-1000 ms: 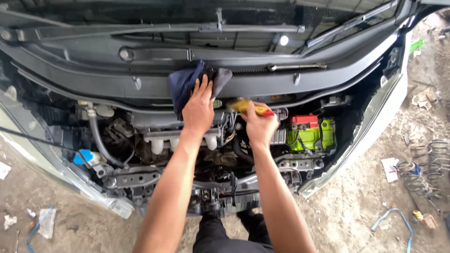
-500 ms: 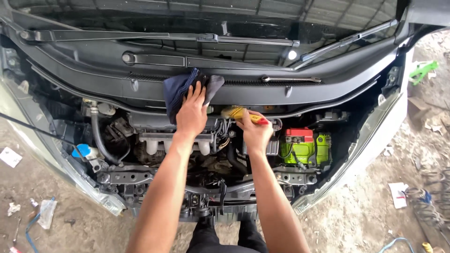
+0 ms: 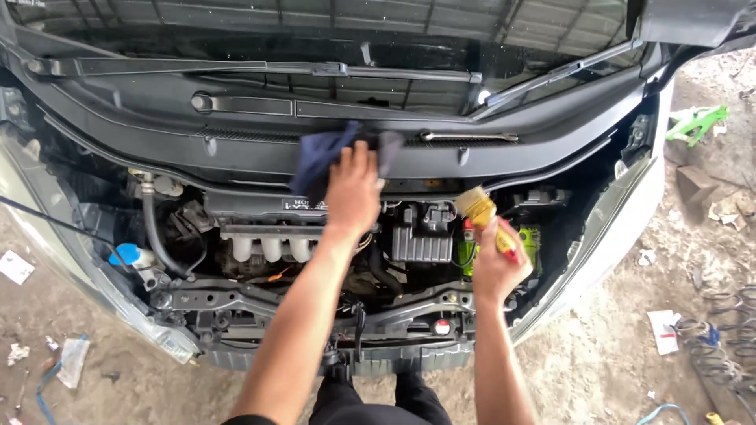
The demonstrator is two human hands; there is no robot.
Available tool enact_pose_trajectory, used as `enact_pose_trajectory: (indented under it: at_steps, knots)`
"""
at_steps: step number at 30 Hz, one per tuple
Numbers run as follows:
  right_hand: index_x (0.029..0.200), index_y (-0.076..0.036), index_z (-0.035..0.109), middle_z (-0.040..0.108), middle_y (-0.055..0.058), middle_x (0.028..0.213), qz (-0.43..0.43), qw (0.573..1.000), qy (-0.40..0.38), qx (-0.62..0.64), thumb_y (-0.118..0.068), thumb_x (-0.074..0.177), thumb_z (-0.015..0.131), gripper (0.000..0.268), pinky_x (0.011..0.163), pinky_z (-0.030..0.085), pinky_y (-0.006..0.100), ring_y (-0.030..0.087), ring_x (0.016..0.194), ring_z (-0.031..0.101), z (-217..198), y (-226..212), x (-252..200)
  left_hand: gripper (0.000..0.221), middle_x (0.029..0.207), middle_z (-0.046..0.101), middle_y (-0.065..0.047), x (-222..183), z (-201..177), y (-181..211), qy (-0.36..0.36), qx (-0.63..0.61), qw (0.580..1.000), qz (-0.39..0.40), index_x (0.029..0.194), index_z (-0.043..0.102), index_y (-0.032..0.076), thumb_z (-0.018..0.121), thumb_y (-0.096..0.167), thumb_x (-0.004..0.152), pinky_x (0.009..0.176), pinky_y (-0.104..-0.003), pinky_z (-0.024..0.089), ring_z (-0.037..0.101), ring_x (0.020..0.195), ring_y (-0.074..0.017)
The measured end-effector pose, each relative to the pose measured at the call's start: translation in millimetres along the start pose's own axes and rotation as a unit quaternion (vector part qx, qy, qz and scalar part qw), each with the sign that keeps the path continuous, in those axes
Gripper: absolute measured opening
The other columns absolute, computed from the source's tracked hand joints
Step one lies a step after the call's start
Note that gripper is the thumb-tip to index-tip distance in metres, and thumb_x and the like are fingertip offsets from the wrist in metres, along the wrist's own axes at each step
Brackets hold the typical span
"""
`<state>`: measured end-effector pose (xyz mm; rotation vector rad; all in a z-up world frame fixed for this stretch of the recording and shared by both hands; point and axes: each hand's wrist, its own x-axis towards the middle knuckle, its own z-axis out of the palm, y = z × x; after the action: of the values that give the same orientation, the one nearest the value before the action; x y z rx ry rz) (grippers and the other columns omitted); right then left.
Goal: The person cleans the engine bay of a car with an open hood, using a brush to sweep dust and a cloth to wipe surfaces. They work around the windshield cowl, engine cover, and battery area, brushing debris into the cloth.
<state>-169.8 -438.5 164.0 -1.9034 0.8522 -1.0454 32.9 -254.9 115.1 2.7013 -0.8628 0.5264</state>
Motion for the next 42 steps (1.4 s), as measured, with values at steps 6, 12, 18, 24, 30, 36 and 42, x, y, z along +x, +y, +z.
enact_pose_trajectory:
  at_steps: [6, 12, 18, 24, 30, 36, 42]
  knots:
    - [0.109, 0.011, 0.071, 0.073, 0.030, 0.091, 0.094, 0.985, -0.046, 0.134, -0.006, 0.100, 0.072, 0.019, 0.064, 0.066, 0.037, 0.031, 0.077, 0.076, -6.1, -41.8, -27.2, 0.064, 0.165, 0.035, -0.011, 16.5, 19.8, 75.0, 0.002, -0.093, 0.994, 0.064, 0.151, 0.051, 0.012, 0.047, 0.053, 0.102, 0.116, -0.060, 0.034, 0.033, 0.151, -0.0399]
    - [0.105, 0.010, 0.074, 0.071, 0.033, 0.086, 0.117, 0.978, -0.060, 0.164, -0.004, 0.096, 0.074, 0.016, 0.058, 0.066, 0.043, 0.037, 0.071, 0.075, -11.5, -35.7, -23.1, 0.048, 0.157, 0.046, -0.015, -16.4, -14.1, 5.9, 0.105, 0.031, 0.994, -0.009, 0.145, 0.058, 0.013, 0.052, 0.036, 0.103, 0.106, -0.054, 0.044, 0.049, 0.138, -0.0412]
    - [0.104, 0.009, 0.074, 0.072, 0.031, 0.084, 0.152, 0.965, -0.065, 0.202, -0.004, 0.095, 0.074, 0.015, 0.058, 0.066, 0.043, 0.037, 0.072, 0.076, -3.2, -57.0, -28.5, 0.043, 0.147, 0.054, -0.012, 28.2, 13.7, 55.6, 0.164, 0.020, 0.983, 0.078, 0.134, 0.062, 0.018, 0.054, 0.038, 0.096, 0.092, -0.051, 0.048, 0.053, 0.129, -0.0392]
    - [0.104, 0.008, 0.075, 0.072, 0.029, 0.083, 0.152, 0.964, -0.082, 0.203, -0.003, 0.094, 0.075, 0.015, 0.058, 0.066, 0.040, 0.033, 0.070, 0.075, -13.7, -58.3, -30.1, 0.057, 0.163, 0.040, -0.003, 14.1, 38.0, 64.8, 0.056, -0.063, 0.987, 0.136, 0.152, 0.048, 0.024, 0.057, 0.035, 0.097, 0.120, -0.048, 0.037, 0.038, 0.151, -0.0297]
    - [0.104, 0.009, 0.073, 0.071, 0.032, 0.082, 0.158, 0.964, -0.055, 0.206, -0.003, 0.096, 0.073, 0.015, 0.059, 0.066, 0.041, 0.036, 0.070, 0.075, -30.6, -38.8, -13.8, 0.037, 0.147, 0.060, -0.007, -82.9, 11.1, -6.7, 0.124, 0.036, 0.986, 0.108, 0.138, 0.064, 0.020, 0.053, 0.015, 0.103, 0.106, -0.031, 0.050, 0.063, 0.126, -0.0197]
    - [0.103, 0.006, 0.074, 0.071, 0.031, 0.084, 0.175, 0.958, -0.036, 0.225, -0.003, 0.096, 0.073, 0.012, 0.060, 0.066, 0.040, 0.035, 0.072, 0.075, -30.1, -33.9, -2.7, 0.023, 0.091, 0.061, -0.010, -27.7, 28.3, 39.7, 0.101, 0.071, 0.991, 0.043, 0.092, 0.070, 0.014, 0.071, 0.031, 0.077, 0.053, -0.043, 0.053, 0.061, 0.060, -0.0297]
    - [0.104, 0.006, 0.074, 0.072, 0.028, 0.086, 0.185, 0.956, -0.074, 0.216, -0.005, 0.096, 0.074, 0.014, 0.061, 0.067, 0.039, 0.033, 0.072, 0.076, -22.2, -51.8, -9.2, 0.027, 0.109, 0.063, -0.002, -26.5, 26.5, 67.2, 0.033, 0.007, 0.992, 0.119, 0.120, 0.066, 0.017, 0.053, 0.023, 0.098, 0.080, -0.036, 0.058, 0.068, 0.097, -0.0245]
